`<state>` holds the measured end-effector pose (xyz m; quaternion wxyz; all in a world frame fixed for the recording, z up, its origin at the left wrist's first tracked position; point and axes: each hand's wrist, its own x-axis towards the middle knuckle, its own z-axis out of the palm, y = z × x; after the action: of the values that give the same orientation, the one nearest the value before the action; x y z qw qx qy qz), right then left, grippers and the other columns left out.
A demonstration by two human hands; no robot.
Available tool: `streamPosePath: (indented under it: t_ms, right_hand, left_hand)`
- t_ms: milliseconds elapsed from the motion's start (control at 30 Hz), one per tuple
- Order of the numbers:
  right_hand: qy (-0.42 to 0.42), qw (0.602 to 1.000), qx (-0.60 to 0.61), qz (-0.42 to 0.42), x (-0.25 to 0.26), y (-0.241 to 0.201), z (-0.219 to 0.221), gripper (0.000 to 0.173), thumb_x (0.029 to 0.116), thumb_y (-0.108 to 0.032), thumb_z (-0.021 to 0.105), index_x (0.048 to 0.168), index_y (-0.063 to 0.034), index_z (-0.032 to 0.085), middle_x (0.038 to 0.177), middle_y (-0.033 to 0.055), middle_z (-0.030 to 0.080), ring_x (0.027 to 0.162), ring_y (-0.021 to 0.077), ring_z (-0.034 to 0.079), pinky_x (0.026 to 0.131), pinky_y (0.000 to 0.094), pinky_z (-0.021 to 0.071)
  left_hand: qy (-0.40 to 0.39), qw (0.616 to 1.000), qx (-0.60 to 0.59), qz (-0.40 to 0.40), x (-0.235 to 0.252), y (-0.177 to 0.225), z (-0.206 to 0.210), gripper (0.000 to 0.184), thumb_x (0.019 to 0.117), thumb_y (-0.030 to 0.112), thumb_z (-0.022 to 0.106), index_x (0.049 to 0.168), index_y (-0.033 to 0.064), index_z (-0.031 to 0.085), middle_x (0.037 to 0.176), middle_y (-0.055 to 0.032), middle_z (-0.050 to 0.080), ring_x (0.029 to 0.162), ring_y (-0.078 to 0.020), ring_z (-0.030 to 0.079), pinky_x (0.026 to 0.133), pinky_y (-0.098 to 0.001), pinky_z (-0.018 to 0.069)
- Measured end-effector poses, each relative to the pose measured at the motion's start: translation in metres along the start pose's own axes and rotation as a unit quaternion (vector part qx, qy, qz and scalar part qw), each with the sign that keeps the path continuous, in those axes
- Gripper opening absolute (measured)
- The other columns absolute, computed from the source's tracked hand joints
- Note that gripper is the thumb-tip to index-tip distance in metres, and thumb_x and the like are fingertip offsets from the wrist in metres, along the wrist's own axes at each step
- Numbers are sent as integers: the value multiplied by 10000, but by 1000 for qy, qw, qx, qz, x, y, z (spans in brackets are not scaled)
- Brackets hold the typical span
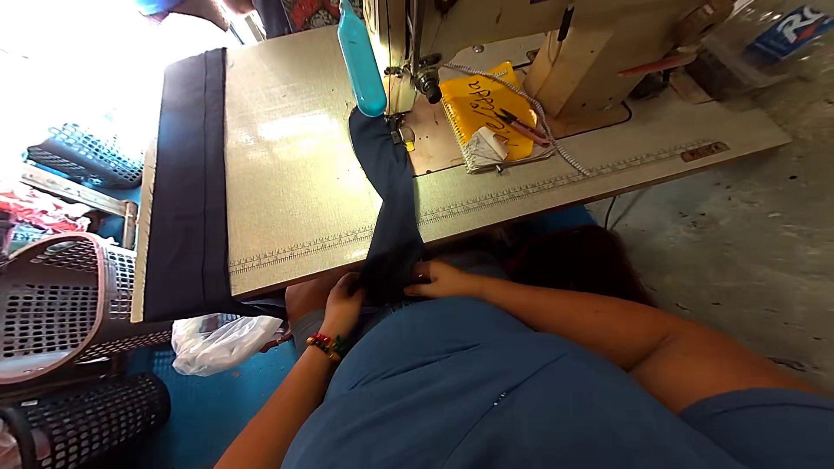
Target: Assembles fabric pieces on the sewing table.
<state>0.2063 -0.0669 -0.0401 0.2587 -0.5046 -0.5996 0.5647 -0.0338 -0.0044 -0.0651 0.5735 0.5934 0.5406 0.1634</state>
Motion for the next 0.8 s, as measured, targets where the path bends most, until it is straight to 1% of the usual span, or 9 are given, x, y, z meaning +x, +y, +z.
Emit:
streamPosePath:
  t_ms: [67, 133, 200, 300, 400, 467, 533, 667, 800]
  right_hand:
    - [-43, 998, 33, -21, -3, -19, -5, 209, 1014, -148, 596, 1016, 58, 630, 817, 21, 598, 737, 7, 520, 735, 201, 443]
    - [-73, 993, 73, -49, -5, -40, -8, 156, 1024, -161, 585, 994, -10, 610, 771, -61, 555, 702, -43, 504, 694, 158, 430]
    - [-95, 987, 92, -93, -7, -66, -3, 171, 1010, -153, 611, 1045, 12, 635, 835, -30, 636, 763, -43, 570, 739, 159, 484]
    - [-137, 977, 109, -123, -9, -111, 16, 161, 979, -147, 653, 986, 8, 609, 814, -24, 599, 747, -34, 555, 704, 155, 466]
    - [-165, 972, 80, -146, -8, -149, 34, 218, 953, -144, 695, 991, 63, 636, 852, 68, 651, 784, 34, 608, 728, 206, 495]
    - [-168, 969, -2, -181, -8, -174, 46, 234, 971, -148, 673, 1002, 83, 648, 878, 147, 659, 818, 151, 627, 747, 302, 497]
    - [-170, 962, -84, -198, -6, -193, 57, 226, 989, -156, 640, 1043, 62, 652, 919, 177, 668, 877, 255, 653, 772, 420, 509]
    - [-196, 947, -112, -229, 1, -210, 81, 271, 979, -160, 644, 1158, 43, 660, 1021, 186, 699, 991, 305, 683, 833, 493, 528]
    - [-197, 927, -72, -310, 3, -208, 102, 291, 932, -93, 667, 1190, 42, 683, 1042, 188, 720, 1003, 305, 696, 854, 478, 538]
  left_hand:
    - [-10, 992, -123, -2, -25, 4, -19, 254, 1019, 39, 526, 1249, -53, 583, 1124, -120, 689, 999, -155, 695, 889, -346, 594]
    - [-10, 980, -197, 39, -55, 20, -44, 267, 1024, 48, 456, 1262, -16, 560, 1117, -87, 695, 975, -183, 710, 853, -393, 618]
    - [13, 974, -188, 129, -82, 43, -70, 302, 1033, 99, 449, 1320, 60, 534, 1148, -21, 694, 991, -139, 706, 842, -344, 619]
    - [83, 961, -54, 258, -112, 81, -106, 292, 1073, 235, 489, 1359, 193, 530, 1149, 93, 671, 995, -30, 672, 878, -241, 578]
    - [110, 929, 123, 330, -130, 110, -124, 190, 1079, 244, 473, 1187, 215, 626, 988, 139, 663, 879, 64, 631, 796, -125, 532]
    - [89, 898, 251, 349, -134, 117, -132, 288, 1020, 175, 431, 1060, 140, 714, 951, 48, 676, 872, 14, 609, 787, -174, 495]
    - [72, 873, 337, 344, -137, 121, -133, 308, 949, 152, 429, 957, 169, 737, 970, 23, 690, 917, -15, 626, 790, -204, 501]
    - [61, 846, 406, 340, -147, 122, -136, 292, 921, 141, 459, 900, 157, 750, 1030, -25, 744, 965, -95, 695, 804, -264, 553]
    - [19, 905, 307, 294, -151, 123, -143, 321, 923, 189, 450, 935, 171, 771, 938, 73, 721, 899, 42, 640, 791, -159, 517]
